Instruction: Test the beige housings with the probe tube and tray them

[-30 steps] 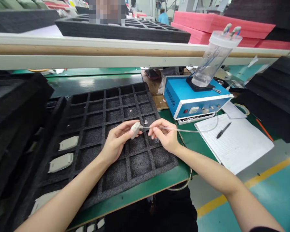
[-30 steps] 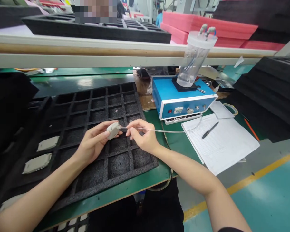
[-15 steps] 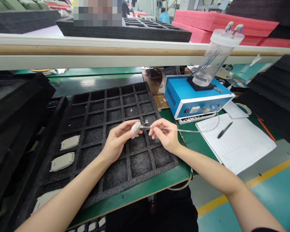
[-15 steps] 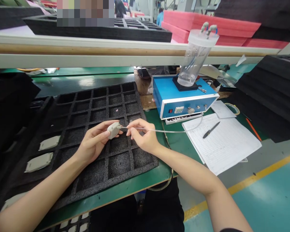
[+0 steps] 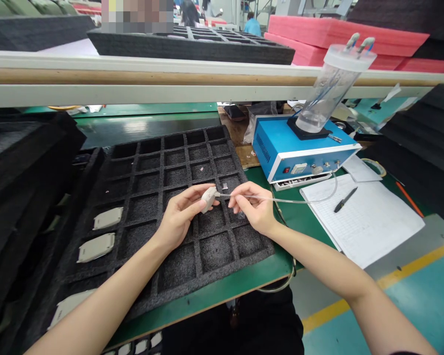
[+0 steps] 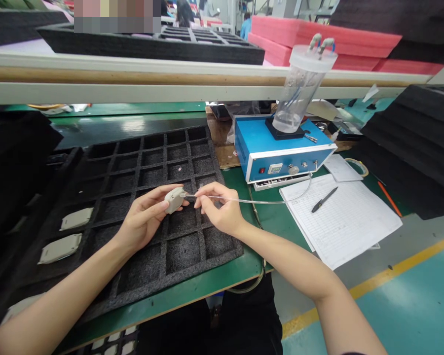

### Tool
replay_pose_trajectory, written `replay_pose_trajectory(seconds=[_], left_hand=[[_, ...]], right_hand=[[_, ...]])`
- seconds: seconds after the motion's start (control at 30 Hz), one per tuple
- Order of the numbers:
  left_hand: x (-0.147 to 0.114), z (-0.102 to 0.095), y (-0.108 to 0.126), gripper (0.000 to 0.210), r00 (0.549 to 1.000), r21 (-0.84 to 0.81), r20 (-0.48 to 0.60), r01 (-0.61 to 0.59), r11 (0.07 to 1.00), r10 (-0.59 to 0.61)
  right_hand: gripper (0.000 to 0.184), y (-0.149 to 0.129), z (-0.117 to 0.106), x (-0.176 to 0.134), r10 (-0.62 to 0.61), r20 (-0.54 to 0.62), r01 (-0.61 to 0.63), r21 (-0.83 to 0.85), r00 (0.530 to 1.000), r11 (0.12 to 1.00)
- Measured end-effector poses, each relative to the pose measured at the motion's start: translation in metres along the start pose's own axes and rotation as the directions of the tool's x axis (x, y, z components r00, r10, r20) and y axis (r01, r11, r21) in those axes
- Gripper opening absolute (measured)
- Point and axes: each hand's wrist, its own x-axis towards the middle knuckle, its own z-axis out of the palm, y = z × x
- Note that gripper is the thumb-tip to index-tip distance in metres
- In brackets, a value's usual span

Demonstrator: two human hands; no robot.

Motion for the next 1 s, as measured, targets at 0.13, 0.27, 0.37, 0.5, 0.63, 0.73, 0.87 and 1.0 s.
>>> replay_pose_trajectory(seconds=[0.13,0.27,0.37,0.5,0.63,0.73,0.87,1.0], left_hand=[[0.0007,-0.0011,-0.0013,0.032,1.000,-0.011,0.009,-0.006,1.000,0.006],[0.0007,-0.0013,-0.0017,0.033,1.000,-0.023,0.013,-0.008,1.000,0.008],[0.0003,-0.0011,-0.0018,0.033,1.000,-0.021,0.008,-0.007,1.000,0.007],[0.0000,-0.0009,-0.0018,0.033,1.000,-0.013,0.004,-0.005,1.000,0.005],[0.0004,-0.0015,-0.0019,0.032,1.000,-0.019,0.016,-0.008,1.000,0.009],[0.0007,-0.0026,-0.0025,0.032,1.000,-0.026,0.024,-0.012,1.000,0.013],[0.0012,-0.0039,-0.0044,0.033,0.999,-0.034,0.035,-0.018,0.999,0.020],[0.0014,-0.0045,-0.0061,0.034,0.999,-0.033,0.042,-0.020,0.999,0.022]], right_hand=[[0.013,-0.0001,-0.0001,0.0000,0.003,0.004,-0.003,0.002,1.000,1.000],[0.012,-0.0001,-0.0001,-0.0001,-0.006,0.008,0.006,0.016,1.000,1.000],[0.011,0.0001,-0.0002,-0.0002,-0.010,0.013,0.010,0.019,1.000,1.000],[0.011,0.0001,-0.0002,-0.0002,0.001,0.010,-0.001,0.010,1.000,1.000],[0.008,0.0001,-0.0001,0.0001,-0.018,0.017,0.017,0.025,1.000,1.000],[0.008,0.0002,-0.0001,0.0002,-0.023,0.016,0.023,0.024,1.000,0.999],[0.006,-0.0005,0.0001,0.0001,-0.018,0.012,0.018,0.022,1.000,1.000],[0.005,-0.0010,0.0000,0.0000,-0.009,0.011,0.009,0.020,1.000,1.000]])
